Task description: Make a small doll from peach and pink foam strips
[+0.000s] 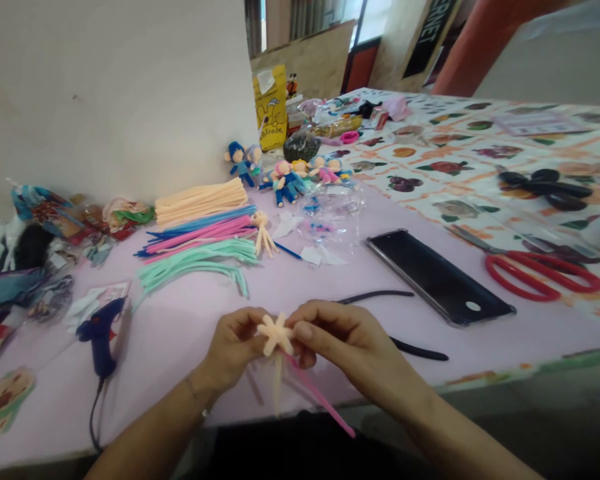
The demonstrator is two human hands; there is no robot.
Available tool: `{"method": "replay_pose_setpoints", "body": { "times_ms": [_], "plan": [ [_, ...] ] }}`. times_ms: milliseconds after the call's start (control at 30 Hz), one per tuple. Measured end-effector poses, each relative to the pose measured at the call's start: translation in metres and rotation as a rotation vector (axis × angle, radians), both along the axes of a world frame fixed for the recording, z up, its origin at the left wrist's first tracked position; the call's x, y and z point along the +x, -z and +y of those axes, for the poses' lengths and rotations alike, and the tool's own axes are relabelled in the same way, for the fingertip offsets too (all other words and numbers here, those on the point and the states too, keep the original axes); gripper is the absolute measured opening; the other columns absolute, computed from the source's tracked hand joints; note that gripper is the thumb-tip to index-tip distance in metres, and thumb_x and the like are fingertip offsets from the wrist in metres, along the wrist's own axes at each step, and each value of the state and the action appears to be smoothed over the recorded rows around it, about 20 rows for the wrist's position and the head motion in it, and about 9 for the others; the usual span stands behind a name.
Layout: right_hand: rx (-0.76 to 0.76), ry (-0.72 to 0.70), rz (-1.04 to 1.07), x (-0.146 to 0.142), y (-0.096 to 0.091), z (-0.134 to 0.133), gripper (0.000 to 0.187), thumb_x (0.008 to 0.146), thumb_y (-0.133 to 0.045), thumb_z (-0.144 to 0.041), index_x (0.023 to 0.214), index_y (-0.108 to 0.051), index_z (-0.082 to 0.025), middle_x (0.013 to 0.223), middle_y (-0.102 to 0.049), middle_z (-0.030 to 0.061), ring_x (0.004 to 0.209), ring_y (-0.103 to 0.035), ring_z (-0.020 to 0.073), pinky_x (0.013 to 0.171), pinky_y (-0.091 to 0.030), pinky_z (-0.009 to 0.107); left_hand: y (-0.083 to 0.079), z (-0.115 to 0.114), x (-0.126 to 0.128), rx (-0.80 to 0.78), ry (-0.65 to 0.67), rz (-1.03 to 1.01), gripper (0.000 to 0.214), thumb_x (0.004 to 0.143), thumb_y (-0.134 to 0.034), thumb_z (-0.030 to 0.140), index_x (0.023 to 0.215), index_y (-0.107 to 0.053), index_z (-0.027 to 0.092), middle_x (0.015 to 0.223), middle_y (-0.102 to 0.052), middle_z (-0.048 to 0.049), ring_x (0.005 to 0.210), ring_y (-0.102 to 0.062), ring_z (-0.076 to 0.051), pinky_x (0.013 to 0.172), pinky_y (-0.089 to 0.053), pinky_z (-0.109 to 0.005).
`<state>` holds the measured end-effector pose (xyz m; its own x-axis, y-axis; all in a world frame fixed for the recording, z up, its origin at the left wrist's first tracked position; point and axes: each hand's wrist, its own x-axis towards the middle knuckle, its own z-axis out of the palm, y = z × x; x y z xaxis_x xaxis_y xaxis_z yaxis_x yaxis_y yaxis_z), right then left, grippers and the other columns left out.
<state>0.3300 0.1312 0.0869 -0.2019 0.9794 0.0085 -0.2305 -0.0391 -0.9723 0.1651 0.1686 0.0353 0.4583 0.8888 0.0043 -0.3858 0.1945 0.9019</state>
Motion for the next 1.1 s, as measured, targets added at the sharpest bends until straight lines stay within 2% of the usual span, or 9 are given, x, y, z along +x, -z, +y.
{"method": "replay_pose_setpoints", "body": {
  "times_ms": [200, 467, 633, 833, 1100],
  "plan": [
    [-0.077, -0.071, -0.012, -0.002, -0.002, -0.001, 0.034, 0.065, -0.079, -0.044, 0.059, -0.064, -0.013, 0.054, -0.061, -0.0009, 0.052, -0.053, 0.0078, 0.054, -0.043, 0.019, -0.004, -0.002, 0.001, -0.071, 0.022, -0.004, 0.026, 0.054, -0.086, 0.03, 0.064, -0.068, 0.014, 0.062, -0.067, -0.0007, 0.052, -0.057, -0.011, 0.051, -0.046, -0.022],
    [-0.054, -0.11, -0.028, -0.004, 0.0, -0.002, 0.036, 0.07, -0.075, -0.046, 0.061, -0.062, -0.014, 0.056, -0.059, -0.002, 0.054, -0.053, 0.0078, 0.055, -0.042, 0.02, -0.001, -0.002, 0.001, -0.142, 0.045, 0.005, 0.029, 0.051, -0.088, 0.032, 0.064, -0.069, 0.014, 0.06, -0.067, -0.0014, 0.049, -0.057, -0.011, 0.048, -0.044, -0.022],
    [-0.061, -0.086, -0.067, 0.0, 0.0, -0.001, 0.04, 0.068, -0.074, -0.052, 0.06, -0.062, -0.014, 0.055, -0.059, -0.001, 0.053, -0.054, 0.0085, 0.054, -0.043, 0.021, -0.001, -0.001, 0.001, -0.157, 0.036, 0.044, 0.032, 0.048, -0.089, 0.031, 0.062, -0.066, 0.013, 0.054, -0.063, 0.0013, 0.046, -0.051, -0.007, 0.046, -0.039, -0.019],
    [-0.015, -0.019, 0.035, 0.007, -0.002, 0.003, 0.037, 0.072, -0.073, -0.049, 0.068, -0.058, -0.016, 0.056, -0.061, -0.0028, 0.048, -0.051, 0.0067, 0.049, -0.041, 0.019, -0.001, -0.001, -0.001, -0.182, 0.122, 0.037, 0.027, 0.049, -0.088, 0.027, 0.061, -0.068, 0.014, 0.057, -0.066, -0.0006, 0.052, -0.059, -0.012, 0.05, -0.044, -0.021],
    [-0.073, -0.2, 0.005, 0.006, 0.005, 0.006, 0.04, 0.07, -0.073, -0.051, 0.067, -0.059, -0.014, 0.06, -0.061, -0.0018, 0.051, -0.052, 0.0064, 0.052, -0.044, 0.019, -0.001, -0.001, -0.003, -0.23, 0.218, -0.006, 0.026, 0.051, -0.088, 0.028, 0.063, -0.069, 0.014, 0.059, -0.068, -0.0016, 0.052, -0.059, -0.011, 0.056, -0.047, -0.023]
  ]
}}
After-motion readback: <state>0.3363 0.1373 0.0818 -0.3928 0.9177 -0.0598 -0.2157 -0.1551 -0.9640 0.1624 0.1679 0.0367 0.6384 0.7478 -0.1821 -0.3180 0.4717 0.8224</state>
